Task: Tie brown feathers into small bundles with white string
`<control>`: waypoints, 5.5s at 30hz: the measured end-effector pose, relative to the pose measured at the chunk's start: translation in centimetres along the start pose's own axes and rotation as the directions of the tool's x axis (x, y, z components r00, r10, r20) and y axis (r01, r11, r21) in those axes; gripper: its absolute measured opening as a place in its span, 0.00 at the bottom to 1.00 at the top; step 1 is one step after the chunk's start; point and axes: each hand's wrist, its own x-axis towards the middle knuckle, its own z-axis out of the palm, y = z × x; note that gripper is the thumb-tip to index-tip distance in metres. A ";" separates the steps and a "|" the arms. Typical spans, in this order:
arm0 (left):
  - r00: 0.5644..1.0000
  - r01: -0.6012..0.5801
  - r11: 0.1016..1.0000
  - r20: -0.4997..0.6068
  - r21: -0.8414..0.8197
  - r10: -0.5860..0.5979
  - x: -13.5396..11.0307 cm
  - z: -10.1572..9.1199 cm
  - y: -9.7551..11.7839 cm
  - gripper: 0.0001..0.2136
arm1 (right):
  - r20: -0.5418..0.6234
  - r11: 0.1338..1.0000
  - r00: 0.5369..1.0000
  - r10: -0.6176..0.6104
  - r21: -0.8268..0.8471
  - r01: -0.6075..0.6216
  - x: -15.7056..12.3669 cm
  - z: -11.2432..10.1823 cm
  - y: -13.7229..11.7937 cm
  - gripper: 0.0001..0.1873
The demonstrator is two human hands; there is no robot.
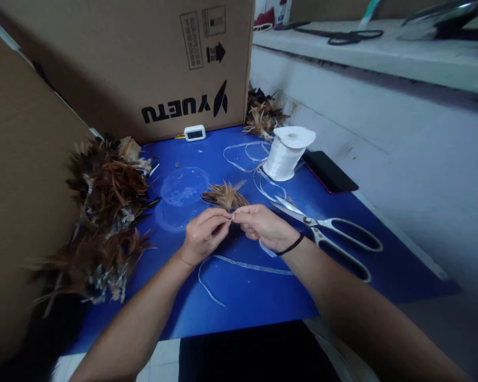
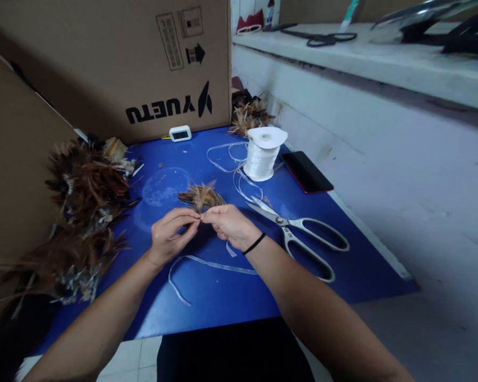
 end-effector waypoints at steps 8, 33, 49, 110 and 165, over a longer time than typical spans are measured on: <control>0.997 0.053 0.993 0.057 -0.102 -0.047 0.2 0.1 0.3 0.05 | 0.067 0.999 0.996 0.053 -0.017 -0.052 -0.2 -0.5 -0.6 0.10; 0.622 0.779 0.451 0.452 -0.435 -0.639 -0.5 1.7 -0.4 0.08 | 0.112 0.428 0.944 -0.310 -0.870 0.244 -1.2 -1.6 -1.1 0.08; 0.541 0.815 0.266 0.509 -0.515 -0.670 0.0 1.5 -0.3 0.15 | 0.138 0.350 0.924 -0.356 -0.898 0.269 -1.9 -1.5 -1.5 0.08; 0.561 0.782 0.161 0.568 -0.602 -0.603 0.3 1.2 0.1 0.12 | 0.165 0.596 0.904 -0.395 -0.703 0.388 -2.9 -1.4 -1.8 0.06; 0.596 0.684 0.195 0.384 -0.703 -0.706 0.0 1.7 0.2 0.14 | 0.103 0.463 0.841 -0.531 -0.796 0.390 -2.1 -0.2 -0.8 0.04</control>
